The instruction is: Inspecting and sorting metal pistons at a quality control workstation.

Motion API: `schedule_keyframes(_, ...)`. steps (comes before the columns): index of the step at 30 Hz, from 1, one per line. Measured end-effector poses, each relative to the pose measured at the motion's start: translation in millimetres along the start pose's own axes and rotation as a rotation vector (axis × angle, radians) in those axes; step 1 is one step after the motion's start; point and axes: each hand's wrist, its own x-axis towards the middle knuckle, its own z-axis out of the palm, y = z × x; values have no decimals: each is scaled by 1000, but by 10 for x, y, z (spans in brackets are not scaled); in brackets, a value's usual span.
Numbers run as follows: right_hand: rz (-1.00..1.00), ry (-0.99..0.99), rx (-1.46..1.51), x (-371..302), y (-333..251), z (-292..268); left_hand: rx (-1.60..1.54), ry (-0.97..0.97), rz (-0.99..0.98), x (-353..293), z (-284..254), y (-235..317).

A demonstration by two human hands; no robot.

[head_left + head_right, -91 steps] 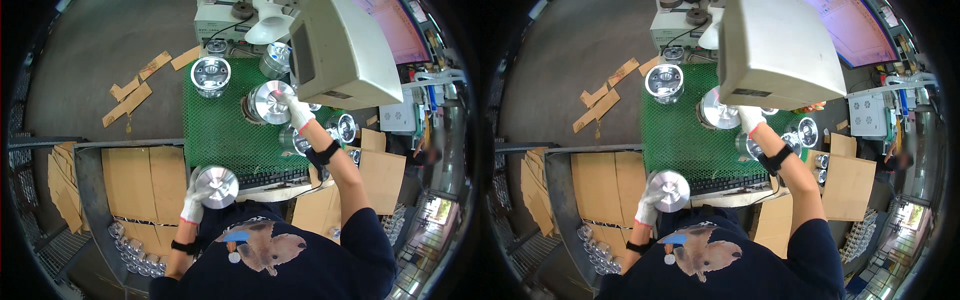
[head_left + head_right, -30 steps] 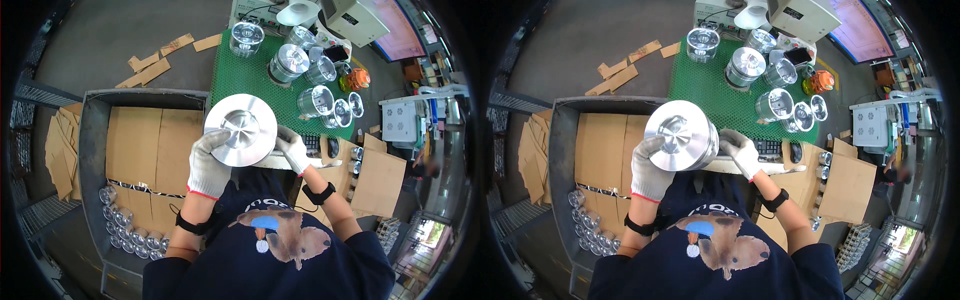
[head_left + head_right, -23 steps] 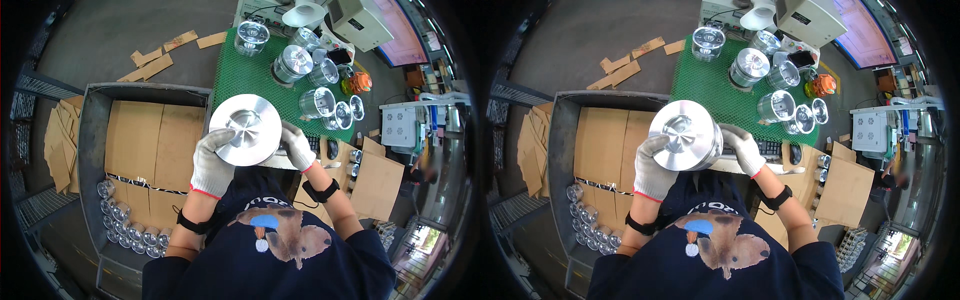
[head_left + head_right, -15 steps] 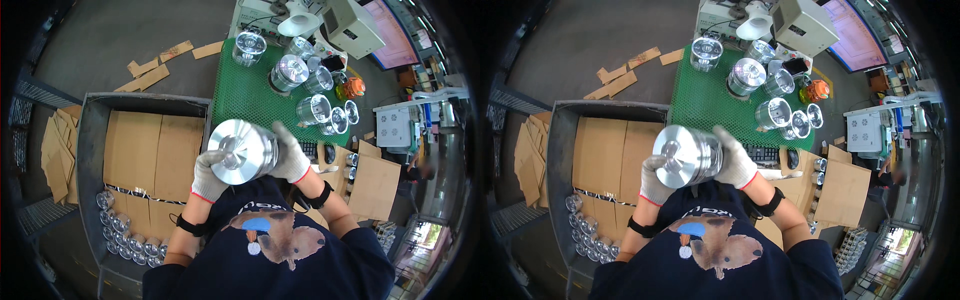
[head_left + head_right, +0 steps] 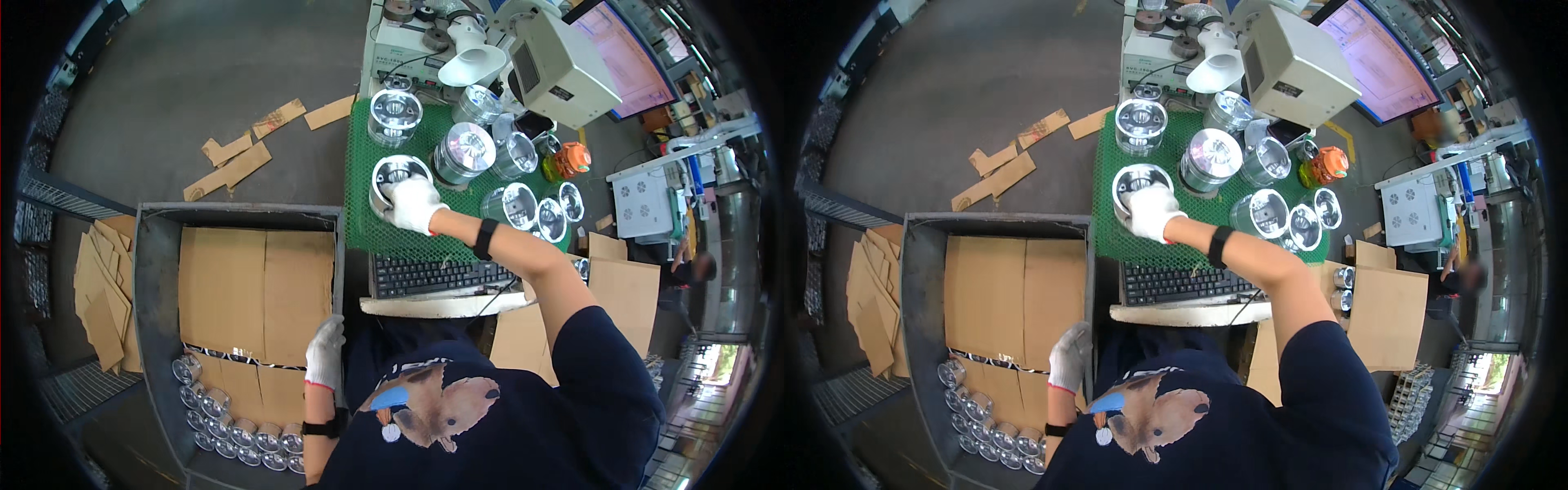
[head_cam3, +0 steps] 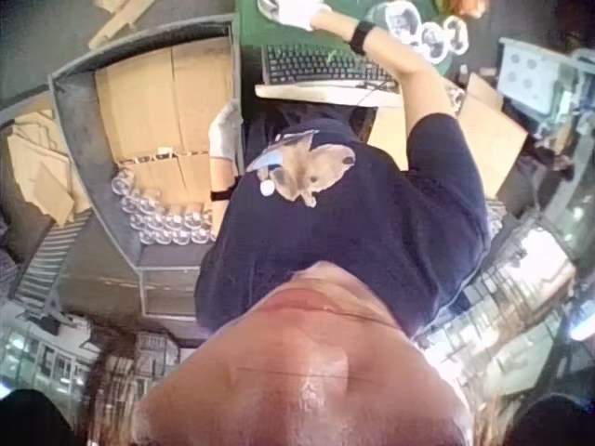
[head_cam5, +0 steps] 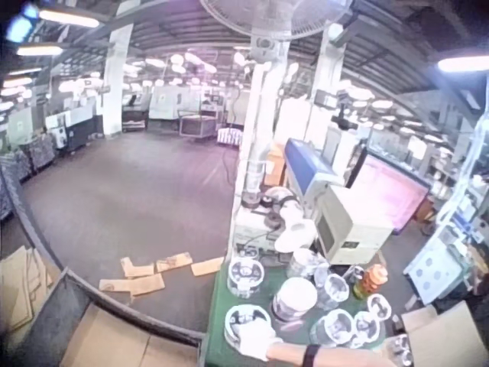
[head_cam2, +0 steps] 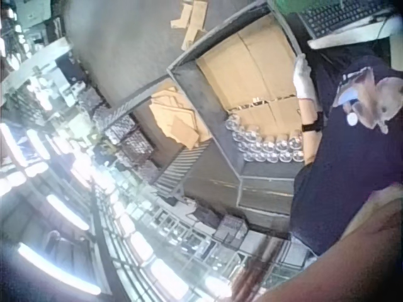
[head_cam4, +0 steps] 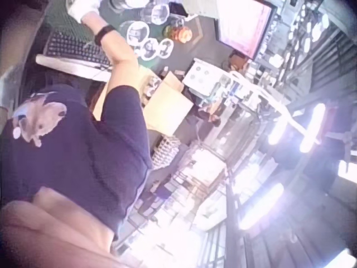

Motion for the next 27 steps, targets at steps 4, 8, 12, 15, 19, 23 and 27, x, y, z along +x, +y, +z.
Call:
schedule_keyframes(4, 13, 64, -6, 409, 118, 28, -132, 86, -84, -18, 78, 98)
schedule_keyframes(8, 288, 225, 354, 693, 351, 506, 116, -10, 110, 81, 273, 392)
schedule_keyframes(12, 397, 372, 505, 724, 133, 538, -321, -19, -110, 297, 335, 560)
schedule_keyframes(15, -19, 458, -88, 173, 49, 105, -274, -18, -180, 519, 520, 687)
schedule_keyframes(19, -195, 208, 227, -976, 129, 420, 173, -192, -88, 815, 809, 778)
schedule_keyframes(23, -22, 98, 289, -1907, 983, 861, 185, -333, -136, 1000, 1148, 915)
schedule_keyframes(27, 146, 481, -59, -1911, 1676, -137, 214, -386, -144, 1044, 1285, 858)
